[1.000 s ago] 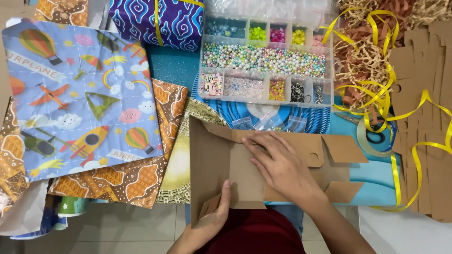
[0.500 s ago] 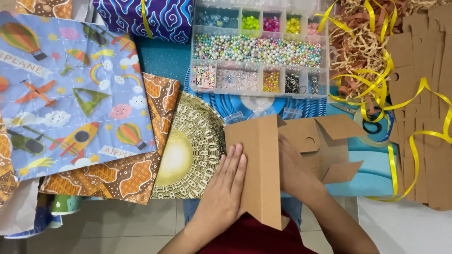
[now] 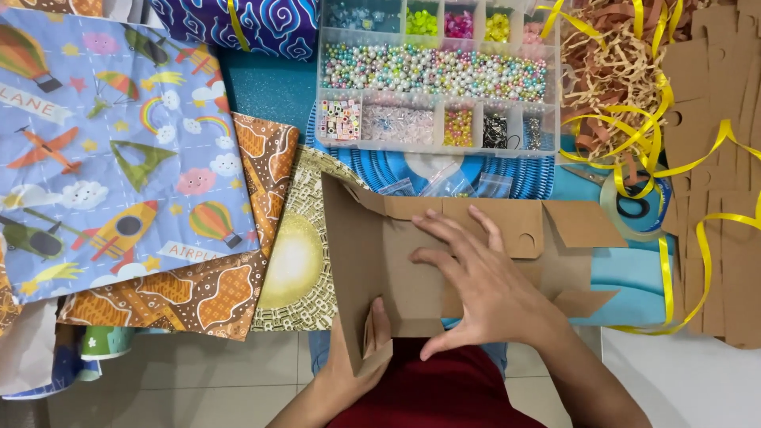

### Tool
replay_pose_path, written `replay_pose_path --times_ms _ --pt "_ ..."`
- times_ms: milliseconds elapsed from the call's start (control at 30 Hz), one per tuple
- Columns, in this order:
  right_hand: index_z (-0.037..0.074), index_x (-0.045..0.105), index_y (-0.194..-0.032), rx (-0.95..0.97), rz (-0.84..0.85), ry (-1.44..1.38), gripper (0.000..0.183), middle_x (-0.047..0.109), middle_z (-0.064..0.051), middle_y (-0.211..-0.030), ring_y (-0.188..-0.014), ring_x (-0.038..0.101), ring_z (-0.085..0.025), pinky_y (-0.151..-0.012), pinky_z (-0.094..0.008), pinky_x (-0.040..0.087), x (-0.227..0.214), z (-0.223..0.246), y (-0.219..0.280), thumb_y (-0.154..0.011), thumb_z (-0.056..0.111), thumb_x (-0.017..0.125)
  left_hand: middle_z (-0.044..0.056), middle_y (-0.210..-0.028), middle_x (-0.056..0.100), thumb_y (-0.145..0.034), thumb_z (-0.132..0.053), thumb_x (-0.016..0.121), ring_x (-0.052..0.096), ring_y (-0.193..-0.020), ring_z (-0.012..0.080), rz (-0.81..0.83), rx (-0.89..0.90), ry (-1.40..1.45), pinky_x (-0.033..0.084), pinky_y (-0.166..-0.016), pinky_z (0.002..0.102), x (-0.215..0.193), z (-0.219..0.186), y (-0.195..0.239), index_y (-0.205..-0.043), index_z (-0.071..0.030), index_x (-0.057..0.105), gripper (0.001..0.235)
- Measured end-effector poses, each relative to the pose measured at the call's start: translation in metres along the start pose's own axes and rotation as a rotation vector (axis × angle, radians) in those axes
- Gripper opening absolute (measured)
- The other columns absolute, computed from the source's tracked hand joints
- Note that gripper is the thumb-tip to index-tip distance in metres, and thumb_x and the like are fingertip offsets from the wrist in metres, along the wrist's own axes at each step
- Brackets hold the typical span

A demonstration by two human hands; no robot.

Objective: The person selects small beads and metal charms from a compartmentalized tray and places them into a small clear plastic bag. Then the person folds a flat cardboard sheet into a small box by creasing and tucking the side flaps to form the base and sides.

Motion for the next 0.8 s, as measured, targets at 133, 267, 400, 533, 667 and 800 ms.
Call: replay_pose_path --times_ms 133,267,400,533,667,800 --pt "0.014 0.051 -0.127 0.054 -0.068 0.001 0.083 0.040 -0.015 -0.160 -0.148 0.043 -0.032 -0.119 -0.064 0.018 0.004 -0.003 0.003 -0.072 0.068 0.083 0.024 -0.119 0.056 -0.096 0.003 0.063 0.064 -0.107 0.0293 -0.092 -0.563 0.788 0.062 -0.087 0.041 -0.009 0.011 -0.013 -0.126 0.015 0.053 0.034" --pt "0.015 0.043 -0.148 0.111 -0.118 0.085 0.087 0.046 -0.010 -0.158 -0.140 0.052 -0.025 -0.117 -0.057 0.025 0.008 -0.007 0.000 -0.083 0.061 0.078 0.008 -0.093 0.063 -0.100 -0.012 0.058 0.068 -0.086 0.0150 -0.037 -1.309 1.828 0.058 -0.080 0.027 -0.018 0.054 -0.045 -0.112 -0.003 0.055 0.015" --pt "0.015 0.034 -0.157 0.129 -0.093 0.129 0.100 0.044 -0.009 -0.159 -0.142 0.050 -0.024 -0.117 -0.055 0.026 0.019 -0.014 0.003 -0.082 0.065 0.077 0.025 -0.141 0.050 -0.102 -0.020 0.046 0.054 -0.132 0.0352 -0.043 -1.056 1.587 0.043 -0.114 0.046 -0.007 0.065 -0.055 -0.152 0.005 0.028 0.058" --pt "0.011 0.041 -0.149 0.128 -0.131 0.039 0.088 0.051 -0.010 -0.152 -0.142 0.048 -0.029 -0.118 -0.052 0.025 0.044 -0.042 0.019 -0.082 0.056 0.077 0.039 -0.166 0.011 -0.099 -0.011 0.050 0.018 -0.159 0.0558 -0.054 -0.527 1.323 0.024 -0.132 0.060 -0.018 0.065 -0.075 -0.159 0.009 0.006 0.077" --pt "0.013 0.053 -0.141 0.113 -0.159 -0.025 0.067 0.058 -0.009 -0.146 -0.144 0.045 -0.033 -0.120 -0.053 0.021 0.032 -0.040 0.030 -0.090 0.052 0.068 0.036 -0.165 0.015 -0.091 0.006 0.039 0.020 -0.158 0.0494 0.122 -0.425 1.076 0.027 -0.132 0.054 -0.020 0.068 -0.094 -0.157 0.012 0.016 0.071" --pt "0.015 0.050 -0.146 0.094 -0.140 -0.014 0.064 0.057 -0.009 -0.150 -0.150 0.040 -0.033 -0.124 -0.061 0.016 -0.010 -0.014 0.046 -0.094 0.049 0.066 0.041 -0.159 0.025 -0.103 0.010 0.021 0.030 -0.152 0.0505 0.110 -0.401 0.853 0.036 -0.129 0.051 -0.026 0.070 -0.098 -0.152 0.018 0.023 0.050"
Point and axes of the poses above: each hand's wrist, its own y-axis away from the middle knuckle, its own x-axis out of the palm, z = x × y, the point moved 3 cm from there along -y, towards the middle knuckle
